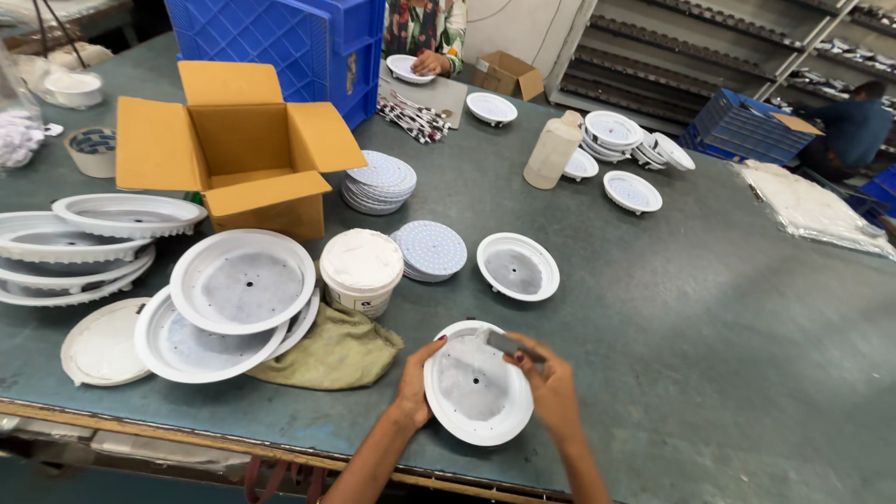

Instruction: The person repeatedly picks up white circular plastic parts, rubs their surfaces with a small rectangular abrasive block, and places them into a cardboard box. The person occasionally dips the block into a white tub on the table before continuing to rub the parts.

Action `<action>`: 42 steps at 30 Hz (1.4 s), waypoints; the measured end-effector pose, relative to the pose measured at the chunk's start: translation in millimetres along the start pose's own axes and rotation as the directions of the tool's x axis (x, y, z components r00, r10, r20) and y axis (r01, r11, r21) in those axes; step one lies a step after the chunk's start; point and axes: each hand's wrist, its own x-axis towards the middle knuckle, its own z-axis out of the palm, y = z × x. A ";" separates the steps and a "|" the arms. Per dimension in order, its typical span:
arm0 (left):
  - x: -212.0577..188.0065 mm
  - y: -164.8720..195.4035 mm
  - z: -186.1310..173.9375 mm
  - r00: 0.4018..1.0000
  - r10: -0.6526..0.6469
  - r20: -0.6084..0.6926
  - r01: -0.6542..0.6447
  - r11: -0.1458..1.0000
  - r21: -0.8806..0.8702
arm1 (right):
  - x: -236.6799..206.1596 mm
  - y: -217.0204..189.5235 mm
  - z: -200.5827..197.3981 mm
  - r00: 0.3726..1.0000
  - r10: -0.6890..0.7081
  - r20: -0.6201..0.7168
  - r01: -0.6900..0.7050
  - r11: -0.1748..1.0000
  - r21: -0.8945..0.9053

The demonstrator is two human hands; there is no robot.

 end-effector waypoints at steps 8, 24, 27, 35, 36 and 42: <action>-15.8 6.7 18.6 0.999 0.017 -0.035 -0.015 0.998 0.064 | -52.5 24.3 31.7 0.969 -0.115 -0.220 0.112 0.993 -0.028; -14.1 4.9 19.6 0.993 0.109 -0.050 -0.101 0.984 0.145 | -60.0 34.1 33.5 0.960 -0.135 -0.244 0.137 0.990 -0.009; -14.9 4.4 19.9 0.994 0.102 -0.050 -0.095 0.987 0.129 | -60.5 34.7 33.3 0.962 -0.142 -0.232 0.153 0.988 0.030; -6.4 -2.0 9.0 0.988 0.155 -0.013 -0.152 0.981 0.123 | -60.5 41.0 29.9 0.961 -0.107 -0.257 0.114 0.993 0.010; -4.4 -2.8 7.6 0.987 0.163 -0.008 -0.161 0.979 0.123 | -60.4 42.0 29.7 0.960 -0.111 -0.258 0.117 0.993 0.010; 2.4 -5.8 1.8 0.983 0.180 0.022 -0.181 0.974 0.137 | -58.3 48.2 27.9 0.955 -0.133 -0.265 0.144 0.989 0.022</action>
